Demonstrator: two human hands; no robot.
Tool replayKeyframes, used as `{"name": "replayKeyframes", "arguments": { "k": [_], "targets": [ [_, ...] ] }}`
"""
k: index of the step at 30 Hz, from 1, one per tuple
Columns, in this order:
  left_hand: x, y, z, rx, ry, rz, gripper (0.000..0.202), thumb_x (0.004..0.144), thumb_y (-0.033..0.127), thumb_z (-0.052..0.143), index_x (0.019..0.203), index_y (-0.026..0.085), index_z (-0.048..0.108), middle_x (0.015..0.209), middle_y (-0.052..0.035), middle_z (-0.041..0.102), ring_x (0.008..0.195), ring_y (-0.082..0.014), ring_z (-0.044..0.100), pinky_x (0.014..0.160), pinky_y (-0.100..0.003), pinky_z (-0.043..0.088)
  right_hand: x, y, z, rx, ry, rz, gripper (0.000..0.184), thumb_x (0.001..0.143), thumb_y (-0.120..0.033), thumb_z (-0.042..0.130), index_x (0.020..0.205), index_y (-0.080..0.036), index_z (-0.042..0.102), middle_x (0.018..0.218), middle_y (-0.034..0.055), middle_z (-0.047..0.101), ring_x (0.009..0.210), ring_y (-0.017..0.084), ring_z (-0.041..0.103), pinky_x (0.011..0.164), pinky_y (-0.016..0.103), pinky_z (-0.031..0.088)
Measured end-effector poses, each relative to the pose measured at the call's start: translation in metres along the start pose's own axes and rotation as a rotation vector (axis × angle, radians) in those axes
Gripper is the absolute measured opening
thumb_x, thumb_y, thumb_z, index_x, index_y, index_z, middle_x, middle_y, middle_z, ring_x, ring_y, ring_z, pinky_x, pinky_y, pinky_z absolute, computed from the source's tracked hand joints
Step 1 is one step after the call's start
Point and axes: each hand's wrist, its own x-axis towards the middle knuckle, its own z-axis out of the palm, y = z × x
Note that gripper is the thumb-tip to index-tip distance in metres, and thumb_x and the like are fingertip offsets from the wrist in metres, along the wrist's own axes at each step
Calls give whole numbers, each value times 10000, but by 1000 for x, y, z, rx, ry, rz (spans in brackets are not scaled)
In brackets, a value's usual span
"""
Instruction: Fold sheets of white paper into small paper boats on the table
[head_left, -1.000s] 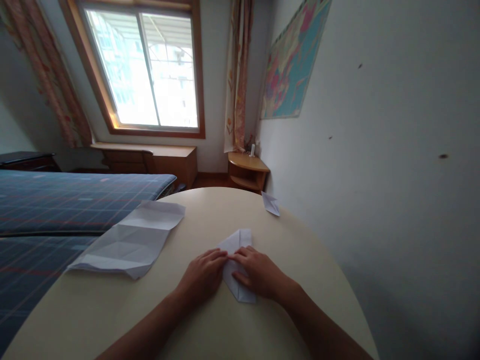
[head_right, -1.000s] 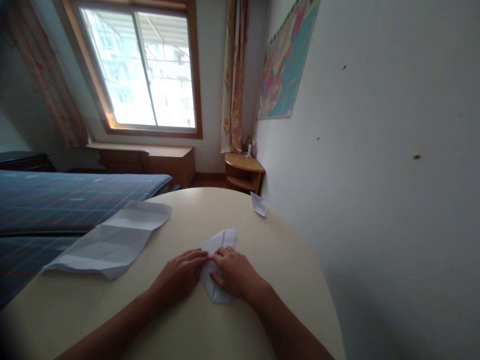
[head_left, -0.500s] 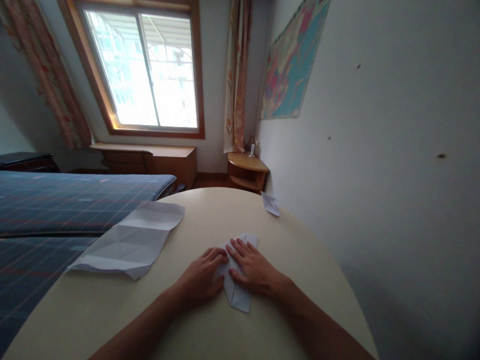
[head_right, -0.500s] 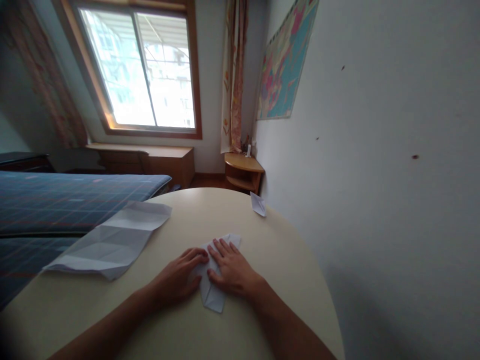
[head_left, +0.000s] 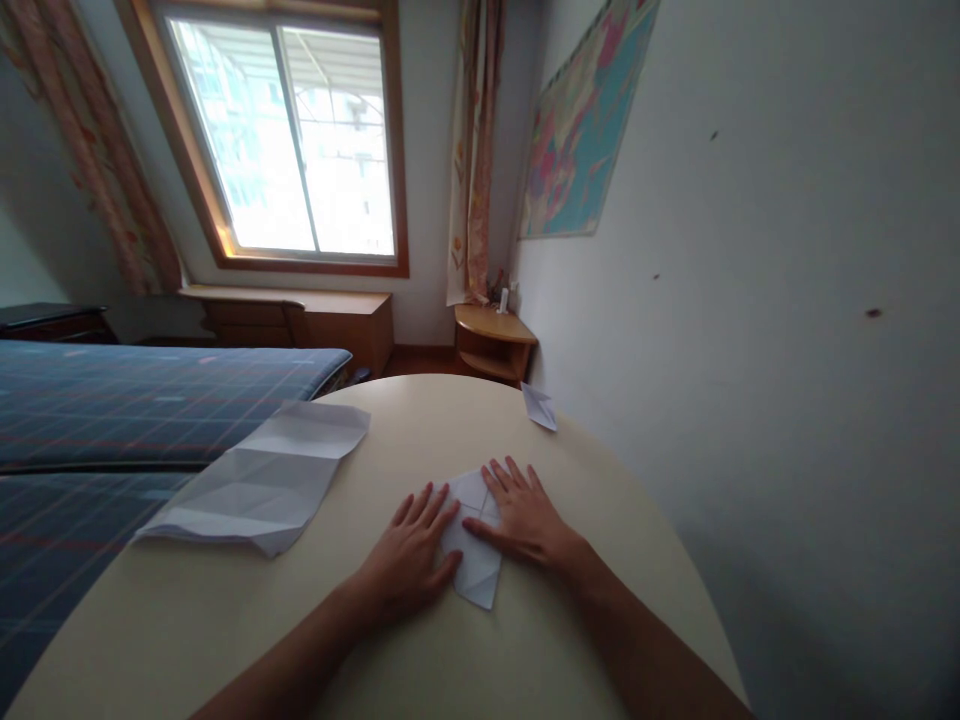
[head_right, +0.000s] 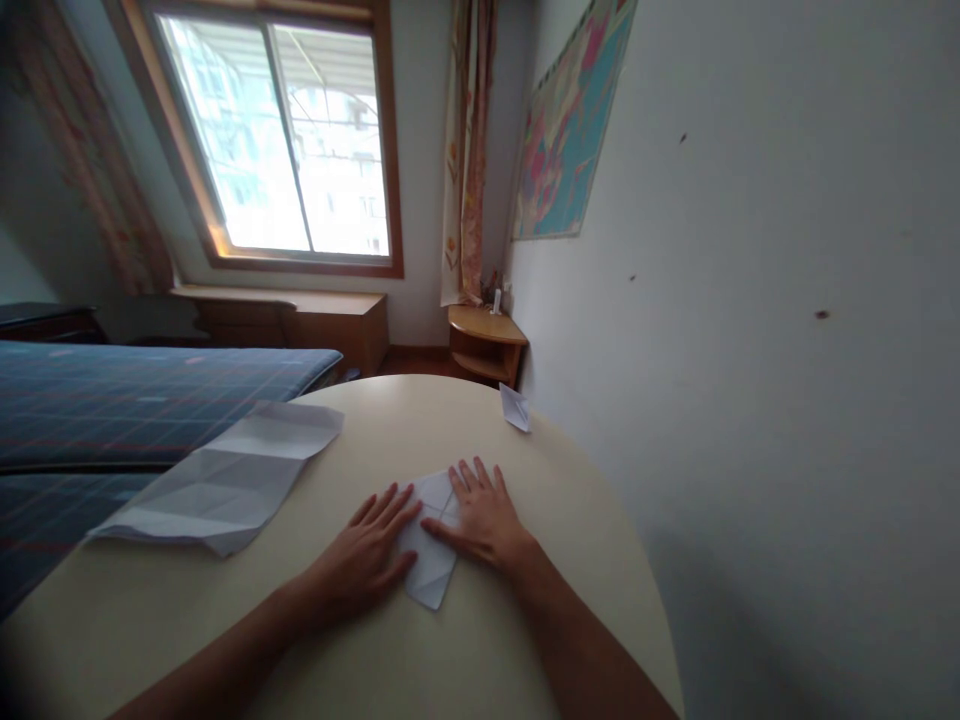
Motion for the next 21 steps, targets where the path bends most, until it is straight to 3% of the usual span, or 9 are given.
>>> {"name": "replayKeyframes", "arguments": {
  "k": [4,7,10,13,21],
  "targets": [
    [-2,-1,-4,3,-4,16,666,921,536,431,1506,245,298,1607,-68,199,1481,-307,113,1187,-539,152,-3,-13,-3,-21,100,-222,762,917,-626,390,1485,-119,360,1570,122,280,1482,273,83,1190,481,-45],
    [-2,-5,-4,-12,21,50,667,931,538,420,1524,300,230,1608,-36,205,1480,-299,135,1182,-555,151,-2,-23,0,58,17,-341,690,951,-533,393,1520,-159,279,1586,79,251,1479,226,124,1203,435,45],
    [-2,-14,-4,-20,11,97,711,919,584,427,1533,327,178,1610,-36,196,1479,-295,143,1177,-558,152,0,-23,5,113,-67,-275,780,942,-614,358,1544,-147,190,1600,93,192,1481,248,113,1197,434,106],
    [-1,-21,-6,-7,-16,114,786,882,671,423,1533,291,198,1609,-79,181,1478,-307,145,1174,-563,127,1,-13,6,102,-89,-183,887,888,-727,350,1547,-159,180,1610,99,144,1483,284,72,1195,454,72],
    [-1,-29,-14,57,-42,29,924,819,780,379,1529,205,241,1604,-125,164,1476,-345,117,1176,-549,111,-1,5,-3,78,-111,-29,986,816,-834,308,1549,-186,180,1613,112,135,1479,320,63,1181,493,58]
  ]
}}
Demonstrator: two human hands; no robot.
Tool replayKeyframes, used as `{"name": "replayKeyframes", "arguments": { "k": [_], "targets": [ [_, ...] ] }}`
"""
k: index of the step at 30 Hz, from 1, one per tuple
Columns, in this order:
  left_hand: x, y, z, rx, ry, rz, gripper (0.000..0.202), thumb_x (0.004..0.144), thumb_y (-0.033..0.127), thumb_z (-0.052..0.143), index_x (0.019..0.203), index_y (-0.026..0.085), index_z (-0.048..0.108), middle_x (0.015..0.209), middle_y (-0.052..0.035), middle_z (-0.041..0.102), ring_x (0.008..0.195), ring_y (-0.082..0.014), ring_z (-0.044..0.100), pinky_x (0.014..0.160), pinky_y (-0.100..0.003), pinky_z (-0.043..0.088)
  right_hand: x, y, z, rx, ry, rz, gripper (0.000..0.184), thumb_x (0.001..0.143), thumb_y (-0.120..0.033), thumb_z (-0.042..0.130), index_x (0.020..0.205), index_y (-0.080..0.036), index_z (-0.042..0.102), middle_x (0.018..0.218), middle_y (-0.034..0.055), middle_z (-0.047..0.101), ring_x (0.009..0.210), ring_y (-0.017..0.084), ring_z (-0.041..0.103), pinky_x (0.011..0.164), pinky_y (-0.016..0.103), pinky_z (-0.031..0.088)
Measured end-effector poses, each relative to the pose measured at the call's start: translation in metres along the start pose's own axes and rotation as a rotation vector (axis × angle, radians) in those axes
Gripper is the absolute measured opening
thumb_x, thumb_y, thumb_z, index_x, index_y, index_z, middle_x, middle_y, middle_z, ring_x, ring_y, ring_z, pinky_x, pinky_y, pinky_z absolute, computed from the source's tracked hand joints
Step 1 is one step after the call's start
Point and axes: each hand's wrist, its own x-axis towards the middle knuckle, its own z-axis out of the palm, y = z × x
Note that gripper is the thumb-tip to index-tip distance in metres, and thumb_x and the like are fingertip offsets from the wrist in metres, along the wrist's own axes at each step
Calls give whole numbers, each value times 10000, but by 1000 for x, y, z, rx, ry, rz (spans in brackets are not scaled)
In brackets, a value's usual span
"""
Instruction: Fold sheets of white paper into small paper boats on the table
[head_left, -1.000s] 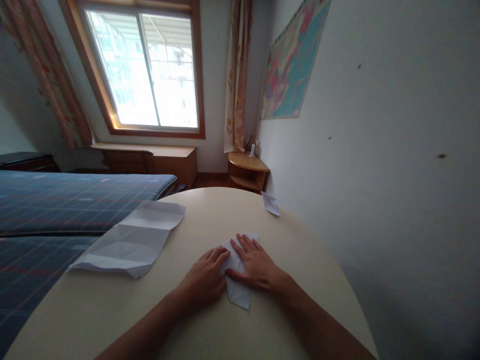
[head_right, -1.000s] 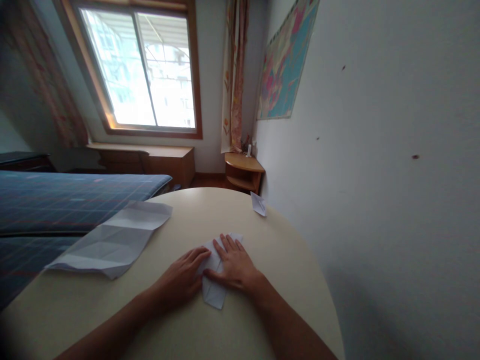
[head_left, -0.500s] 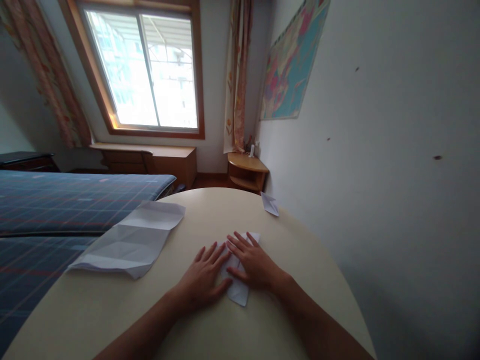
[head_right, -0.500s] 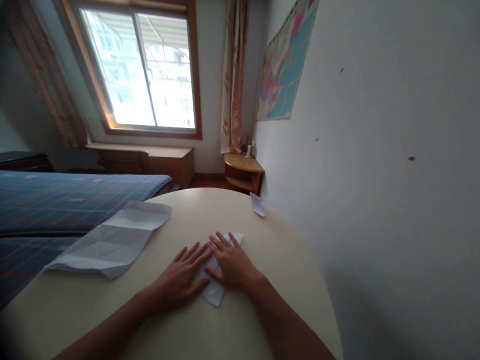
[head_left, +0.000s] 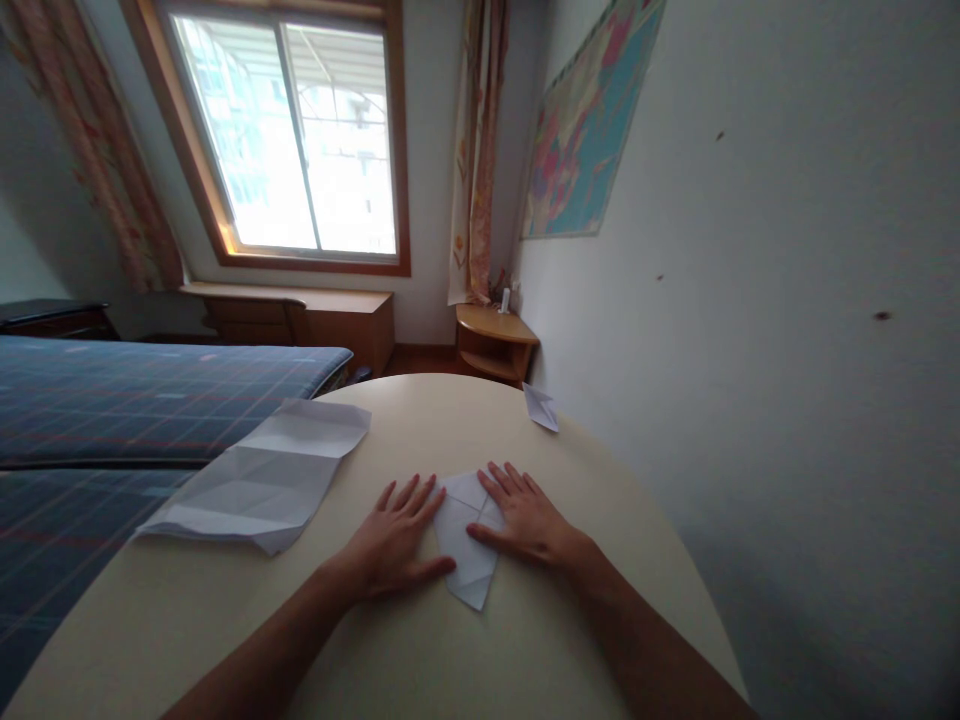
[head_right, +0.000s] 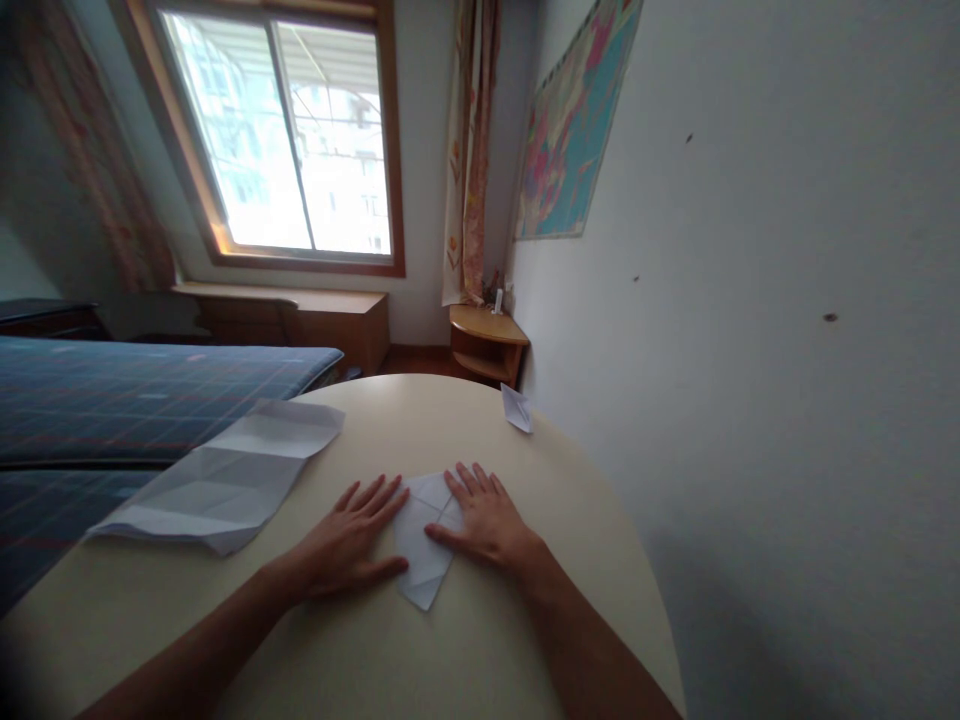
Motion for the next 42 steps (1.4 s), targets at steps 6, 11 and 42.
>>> {"name": "replayKeyframes", "arguments": {
  "k": [6,11,42],
  "targets": [
    [1,-5,-3,-18,-19,-69,981,787,748,471,1530,155,230,1599,-141,166,1472,-371,89,1171,-567,128,0,-8,4,-17,34,87,994,788,-864,294,1543,-223,209,1612,133,124,1472,366,48,1168,522,61],
    [4,5,-3,-68,28,37,739,855,373,513,1522,193,251,1583,-88,266,1467,-232,217,1197,-444,168,0,-14,8,-22,69,136,985,798,-858,273,1540,-212,226,1606,144,142,1471,376,11,1165,528,61],
    [3,-12,2,-104,94,165,571,871,328,562,1422,381,422,1571,6,325,1455,-284,248,1188,-530,173,-11,-42,9,34,33,-222,841,899,-632,419,1520,-88,259,1584,149,207,1474,278,148,1200,461,91]
  ]
}}
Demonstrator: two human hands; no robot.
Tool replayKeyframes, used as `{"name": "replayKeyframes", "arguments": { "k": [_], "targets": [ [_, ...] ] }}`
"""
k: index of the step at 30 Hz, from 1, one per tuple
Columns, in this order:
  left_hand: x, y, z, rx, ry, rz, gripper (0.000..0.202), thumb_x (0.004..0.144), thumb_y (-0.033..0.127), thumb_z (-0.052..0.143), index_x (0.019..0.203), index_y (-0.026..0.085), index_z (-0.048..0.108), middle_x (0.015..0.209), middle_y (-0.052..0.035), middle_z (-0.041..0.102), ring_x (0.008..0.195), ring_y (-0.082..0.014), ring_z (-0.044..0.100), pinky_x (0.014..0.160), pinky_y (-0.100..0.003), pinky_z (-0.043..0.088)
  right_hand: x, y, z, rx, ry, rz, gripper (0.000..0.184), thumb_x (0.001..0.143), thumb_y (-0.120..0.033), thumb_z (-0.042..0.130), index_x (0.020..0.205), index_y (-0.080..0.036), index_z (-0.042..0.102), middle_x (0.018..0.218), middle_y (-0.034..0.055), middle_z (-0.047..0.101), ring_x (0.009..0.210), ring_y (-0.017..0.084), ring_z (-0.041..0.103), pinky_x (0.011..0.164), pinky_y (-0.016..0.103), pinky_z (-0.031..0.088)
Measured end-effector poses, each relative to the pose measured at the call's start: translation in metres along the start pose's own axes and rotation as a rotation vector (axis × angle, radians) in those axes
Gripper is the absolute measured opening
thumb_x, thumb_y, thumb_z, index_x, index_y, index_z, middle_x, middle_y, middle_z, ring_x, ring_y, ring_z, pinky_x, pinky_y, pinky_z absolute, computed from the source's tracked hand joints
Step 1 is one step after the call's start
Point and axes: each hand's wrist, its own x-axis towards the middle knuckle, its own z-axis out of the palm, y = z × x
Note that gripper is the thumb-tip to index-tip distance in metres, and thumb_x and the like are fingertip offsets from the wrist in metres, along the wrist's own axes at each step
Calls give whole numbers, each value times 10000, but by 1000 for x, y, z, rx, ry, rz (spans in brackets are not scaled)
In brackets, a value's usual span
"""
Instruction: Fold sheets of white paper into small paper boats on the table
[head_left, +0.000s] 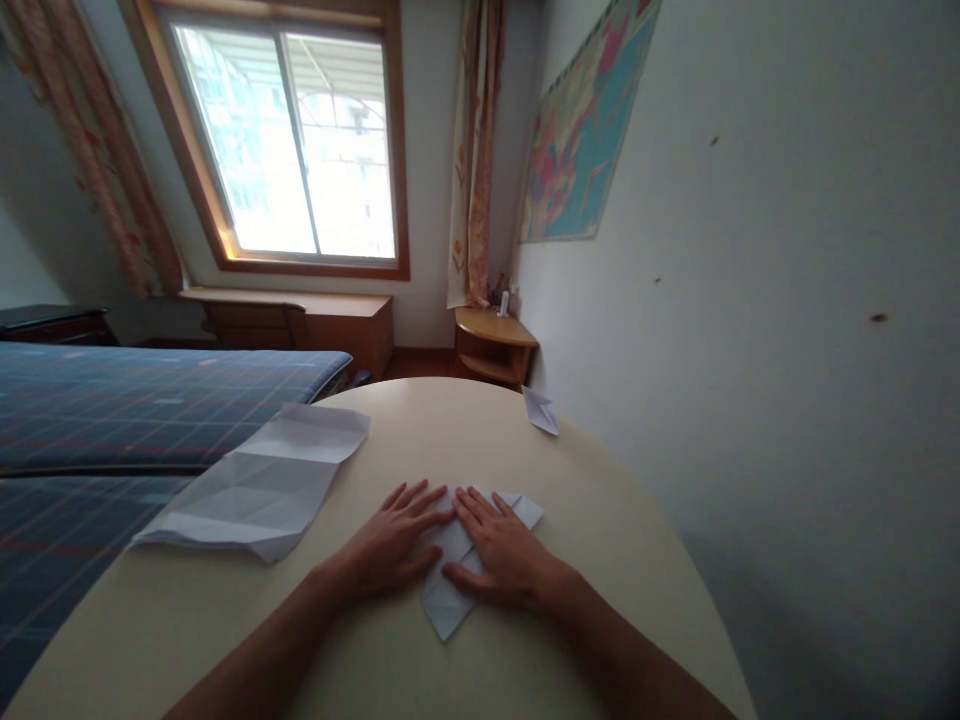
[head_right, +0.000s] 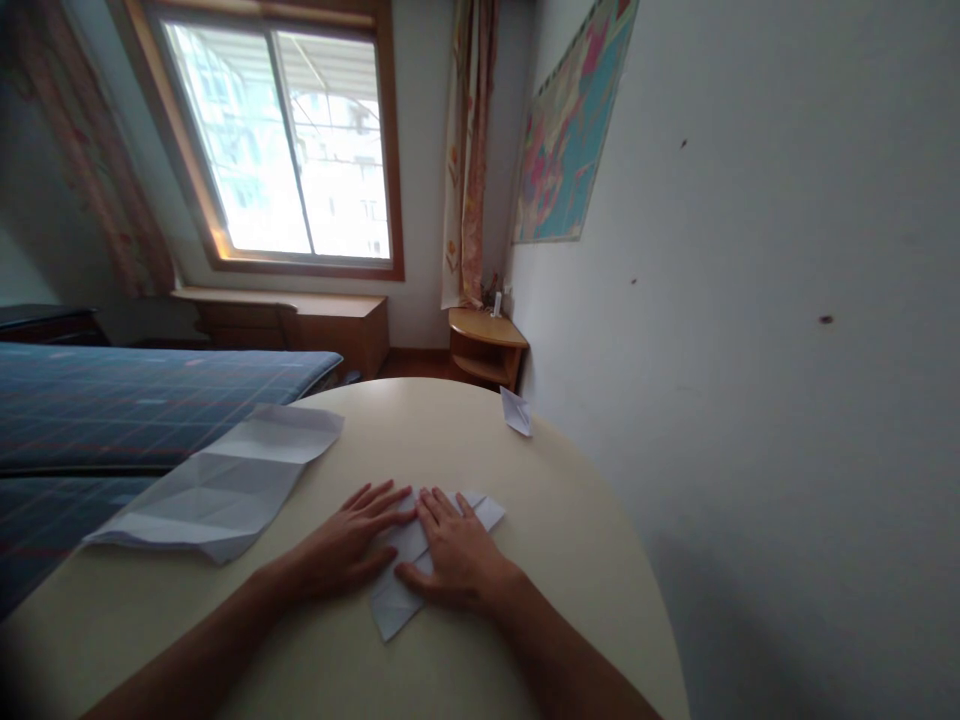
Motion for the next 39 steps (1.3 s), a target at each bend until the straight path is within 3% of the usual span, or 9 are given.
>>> {"name": "replayKeyframes", "arguments": {
  "k": [4,11,15,19,25,29,32,36,39],
  "targets": [
    [1,4,-1,20,3,-49,528,899,398,533,1414,342,433,1563,-15,343,1456,-269,251,1195,-527,147,2,8,-2,45,-68,20,951,863,-721,405,1542,-100,167,1605,121,117,1485,275,70,1203,452,48],
    [2,2,3,46,-15,-99,557,933,458,480,1461,318,366,1571,-26,320,1460,-256,240,1190,-521,154,-14,23,-17,53,-204,209,1169,746,-863,404,1543,-88,41,1604,143,-32,1479,322,-38,1188,509,11],
    [3,-5,6,68,75,-94,519,940,337,495,1449,293,398,1521,-27,416,1410,-239,354,1179,-484,220,-14,21,-17,25,-182,176,1169,729,-877,409,1547,-108,84,1602,169,-17,1475,334,-59,1169,533,-69],
    [5,-12,4,77,158,-84,461,902,131,487,1340,263,546,1333,-42,623,1233,-216,549,1067,-414,393,-10,17,-15,24,-154,95,1096,785,-851,348,1548,-106,95,1604,165,26,1481,321,-24,1155,536,-124],
    [5,4,-10,135,86,-68,396,866,58,482,1135,266,686,1244,-37,681,1126,-235,601,955,-416,455,-4,11,-7,33,-81,25,994,845,-799,323,1547,-118,143,1605,148,83,1485,297,37,1182,509,-52],
    [1,23,-19,175,56,-99,291,908,270,528,1170,238,650,1259,-73,663,1114,-282,586,943,-452,474,4,9,-2,11,-54,8,998,842,-796,341,1541,-105,175,1600,164,109,1482,312,57,1188,509,-15],
    [-3,28,-21,183,31,-118,437,864,426,596,1246,213,594,1344,-110,599,1161,-316,558,962,-469,475,10,6,-5,-8,-62,-1,1007,837,-801,338,1532,-84,212,1587,193,158,1473,336,101,1188,517,26],
    [-5,24,-16,220,15,-127,494,859,435,604,1284,187,558,1399,-135,548,1204,-330,531,990,-487,463,17,-3,-12,-54,-52,1,1034,803,-790,439,1495,-34,306,1538,249,279,1436,378,222,1180,529,107],
    [-7,19,-10,228,36,-104,480,878,406,588,1297,173,549,1410,-140,537,1207,-327,526,994,-493,466,20,-4,-11,-60,46,-30,968,792,-742,522,1417,-7,437,1436,269,439,1349,373,381,1153,485,240]
  ]
}}
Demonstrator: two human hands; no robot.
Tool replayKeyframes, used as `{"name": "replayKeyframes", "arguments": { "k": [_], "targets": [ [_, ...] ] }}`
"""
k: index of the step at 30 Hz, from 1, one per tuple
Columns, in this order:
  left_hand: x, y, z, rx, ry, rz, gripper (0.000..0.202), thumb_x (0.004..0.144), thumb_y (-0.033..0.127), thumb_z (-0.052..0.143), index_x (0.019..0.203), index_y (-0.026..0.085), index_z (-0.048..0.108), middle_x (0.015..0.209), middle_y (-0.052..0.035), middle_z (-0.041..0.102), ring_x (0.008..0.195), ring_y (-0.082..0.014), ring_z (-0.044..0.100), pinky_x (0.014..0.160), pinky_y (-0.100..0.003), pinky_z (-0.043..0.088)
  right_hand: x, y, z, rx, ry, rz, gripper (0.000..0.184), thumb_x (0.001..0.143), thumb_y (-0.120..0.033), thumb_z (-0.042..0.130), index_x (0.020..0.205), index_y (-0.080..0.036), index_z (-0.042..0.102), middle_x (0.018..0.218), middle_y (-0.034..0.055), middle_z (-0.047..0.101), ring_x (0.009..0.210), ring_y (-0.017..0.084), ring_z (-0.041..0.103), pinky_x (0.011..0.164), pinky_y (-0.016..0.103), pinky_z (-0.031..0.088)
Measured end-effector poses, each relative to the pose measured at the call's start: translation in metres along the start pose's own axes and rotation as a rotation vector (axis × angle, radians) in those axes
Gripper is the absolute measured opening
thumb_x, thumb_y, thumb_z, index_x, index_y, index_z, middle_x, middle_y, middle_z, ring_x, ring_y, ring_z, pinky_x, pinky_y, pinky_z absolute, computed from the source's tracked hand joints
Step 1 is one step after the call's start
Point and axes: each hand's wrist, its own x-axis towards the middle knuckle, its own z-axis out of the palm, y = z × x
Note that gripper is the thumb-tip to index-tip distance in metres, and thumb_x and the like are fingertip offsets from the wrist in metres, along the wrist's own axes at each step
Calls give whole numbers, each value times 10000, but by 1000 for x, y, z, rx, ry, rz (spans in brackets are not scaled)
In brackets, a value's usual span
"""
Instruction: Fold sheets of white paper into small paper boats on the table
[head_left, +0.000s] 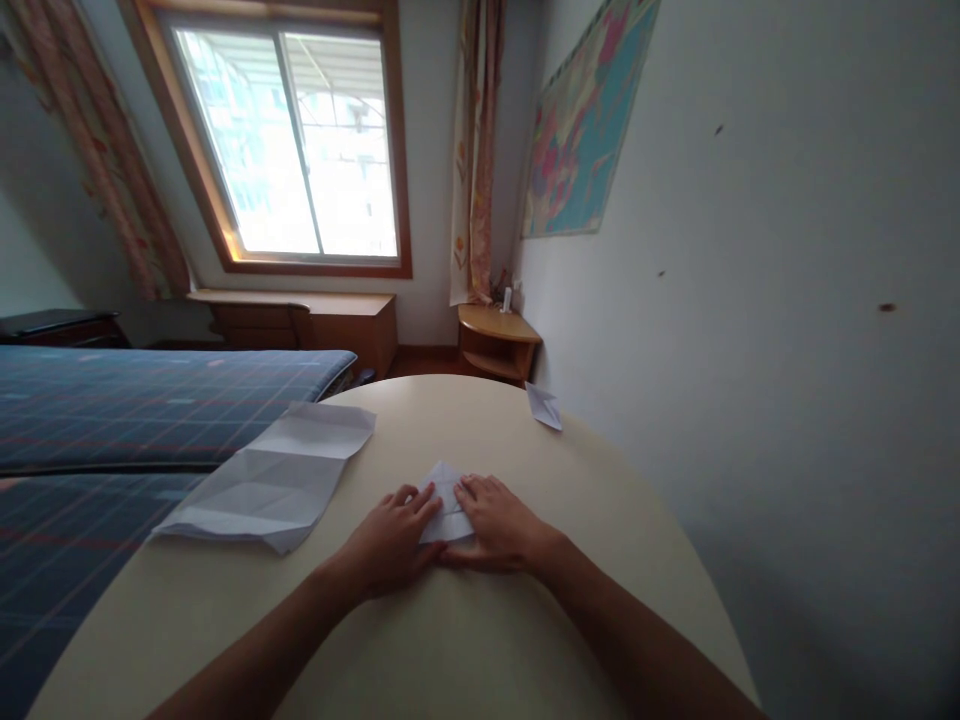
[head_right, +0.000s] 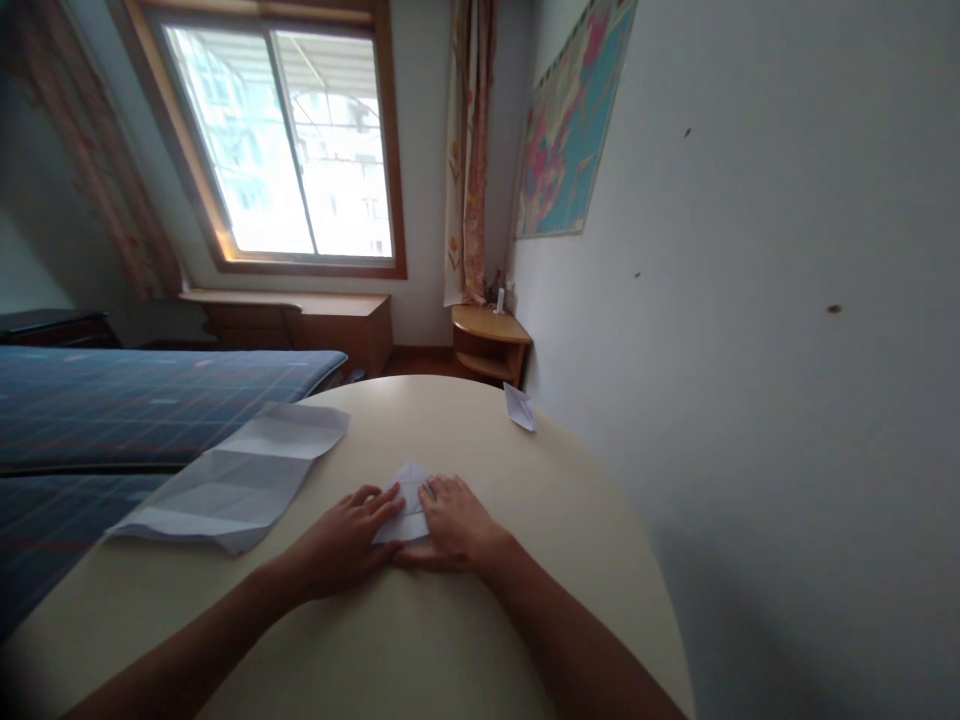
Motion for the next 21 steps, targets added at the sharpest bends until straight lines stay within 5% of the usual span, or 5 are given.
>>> {"name": "replayKeyframes", "arguments": {
  "k": [6,13,21],
  "targets": [
    [-9,-8,10,-77,167,26,361,922,313,529,1262,207,586,1337,-105,609,1187,-271,561,999,-444,493,-4,22,11,101,87,-110,744,864,-583,572,1418,-97,468,1464,201,439,1356,321,395,1133,429,318],
    [-11,-17,12,-122,204,30,244,922,275,509,1098,221,668,1271,-86,662,1151,-247,634,997,-428,511,-4,36,8,141,101,-193,416,907,-301,588,1300,-165,598,1405,135,531,1325,263,451,1111,379,362],
    [-11,-20,17,-191,186,-65,265,932,277,467,1077,237,685,1239,-73,680,1135,-251,648,964,-421,531,-4,40,1,86,172,-91,162,899,-235,607,1001,-225,732,1069,53,695,969,206,608,905,339,455]
  ]
}}
